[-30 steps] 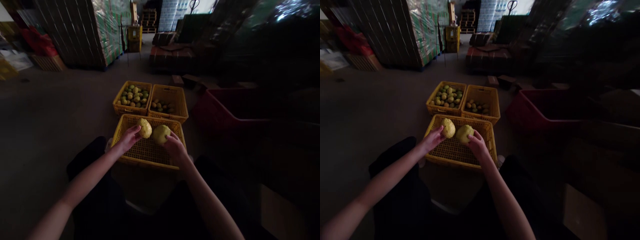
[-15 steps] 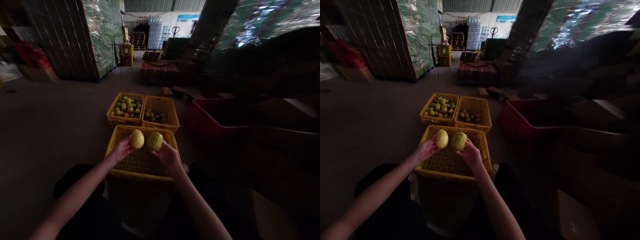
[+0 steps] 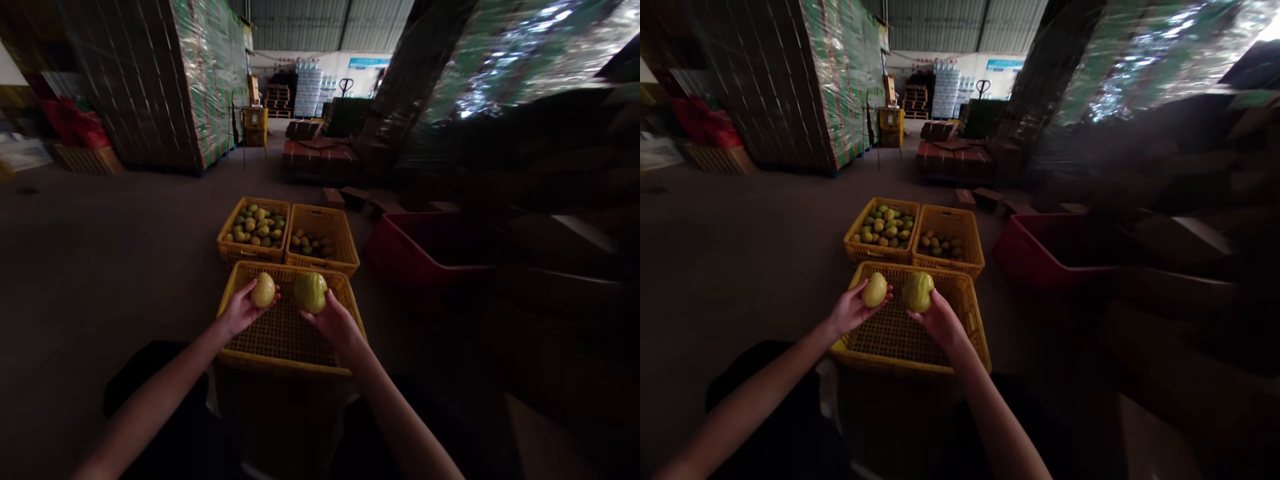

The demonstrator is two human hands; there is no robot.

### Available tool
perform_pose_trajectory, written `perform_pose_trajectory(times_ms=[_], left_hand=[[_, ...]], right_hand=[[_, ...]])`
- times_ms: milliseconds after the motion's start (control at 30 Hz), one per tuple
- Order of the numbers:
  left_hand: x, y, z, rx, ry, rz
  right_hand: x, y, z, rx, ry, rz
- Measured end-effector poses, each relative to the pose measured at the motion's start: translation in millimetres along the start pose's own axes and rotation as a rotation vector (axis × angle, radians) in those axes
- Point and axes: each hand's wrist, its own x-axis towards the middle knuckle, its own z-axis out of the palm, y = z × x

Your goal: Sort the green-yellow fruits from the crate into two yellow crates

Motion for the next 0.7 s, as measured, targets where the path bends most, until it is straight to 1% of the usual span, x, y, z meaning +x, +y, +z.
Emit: perform_pose_trajectory(times_ms=[133,233,400,500,567,600,700], left_hand=[[-1,-10,3,-0.034,0.044,-0.005],[2,-15,6,-0.04,0.098,0.013],[13,-10,14,-0.072,0.15,0.059],[21,-8,17,-0.09,0.113,0.087],[25,-8,18,-0.097,0.078,0.083],[28,-8,18,-0.097,0.079,0.079],[32,-8,19,-0.076,0.163,0.074]], right_hand=[[-2,12,-19,-0.054,0.016,0.011],[0,18,-24,-0.078,0.035,0.003],[11,16,-12,-0.018,0.046,0.042],[19,13,-4,0.06,0.079,0.027],[24,10,0,0.113,0.113,0.031],[27,9,1,0.13,0.134,0.033],[33,7,6,0.158,0.194,-0.004]])
